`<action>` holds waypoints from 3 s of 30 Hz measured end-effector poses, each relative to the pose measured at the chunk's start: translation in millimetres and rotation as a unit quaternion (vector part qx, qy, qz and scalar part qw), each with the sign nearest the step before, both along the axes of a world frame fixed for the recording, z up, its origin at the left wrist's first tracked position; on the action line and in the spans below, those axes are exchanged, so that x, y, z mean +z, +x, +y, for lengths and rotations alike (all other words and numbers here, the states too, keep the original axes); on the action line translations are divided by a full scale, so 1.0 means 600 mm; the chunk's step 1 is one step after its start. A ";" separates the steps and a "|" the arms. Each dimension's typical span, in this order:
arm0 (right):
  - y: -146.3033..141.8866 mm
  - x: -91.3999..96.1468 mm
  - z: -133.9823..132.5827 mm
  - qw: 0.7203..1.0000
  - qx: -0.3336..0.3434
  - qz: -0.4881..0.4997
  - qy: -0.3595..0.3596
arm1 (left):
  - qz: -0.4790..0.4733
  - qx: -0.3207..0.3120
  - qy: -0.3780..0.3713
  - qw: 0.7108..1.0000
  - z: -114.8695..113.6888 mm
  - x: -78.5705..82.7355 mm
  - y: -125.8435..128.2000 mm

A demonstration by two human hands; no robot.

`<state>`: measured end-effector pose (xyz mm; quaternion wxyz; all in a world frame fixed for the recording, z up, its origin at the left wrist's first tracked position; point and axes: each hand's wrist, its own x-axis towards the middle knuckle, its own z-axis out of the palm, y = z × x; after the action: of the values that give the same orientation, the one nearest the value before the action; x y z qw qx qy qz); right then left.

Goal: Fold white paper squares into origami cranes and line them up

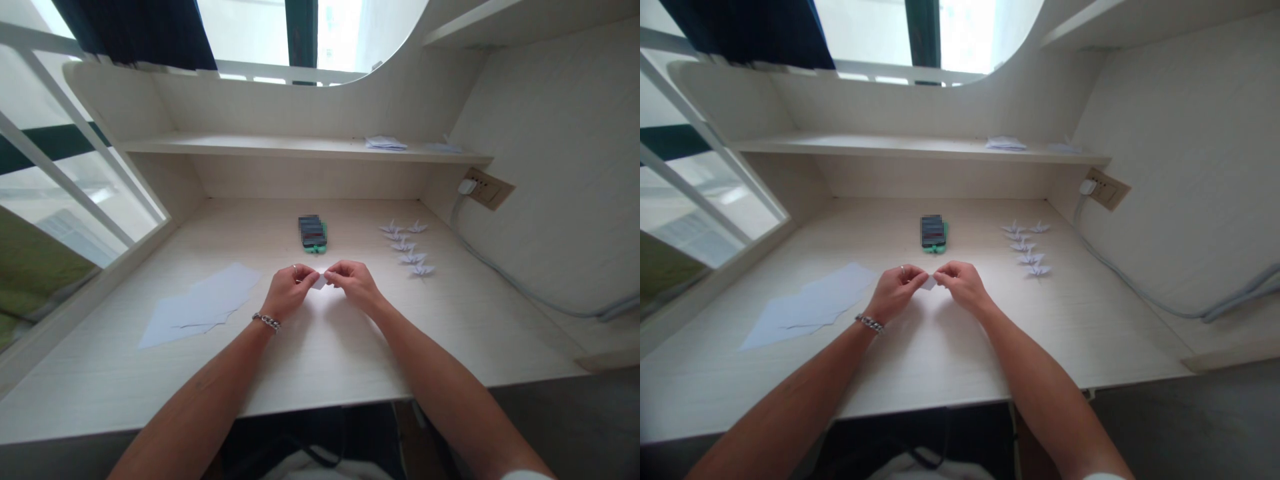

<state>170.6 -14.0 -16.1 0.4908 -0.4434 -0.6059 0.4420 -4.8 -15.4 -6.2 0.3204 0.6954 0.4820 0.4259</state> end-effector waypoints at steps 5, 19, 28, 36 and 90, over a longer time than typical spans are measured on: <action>0.000 -0.001 0.004 0.998 -0.015 0.044 -0.041 | -0.028 0.026 -0.012 0.999 0.007 -0.008 -0.003; -0.017 -0.018 0.000 0.997 -0.062 0.006 0.041 | -0.373 -0.041 -0.176 0.910 -0.002 -0.005 0.016; -0.017 -0.011 -0.002 0.995 -0.041 0.082 0.028 | -0.353 -0.094 -0.180 0.913 -0.006 -0.004 0.009; -0.021 -0.001 -0.009 0.993 -0.040 0.106 0.017 | -0.349 -0.109 -0.175 0.914 -0.003 -0.007 0.009; -0.030 -0.014 -0.005 0.989 -0.042 0.142 -0.010 | -0.215 -0.056 -0.075 0.972 0.002 -0.014 0.013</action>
<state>152.4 -17.1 -24.5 0.5856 -0.4062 -0.5065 0.4852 2.8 -14.3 -14.5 0.4909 0.5877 0.3930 0.5092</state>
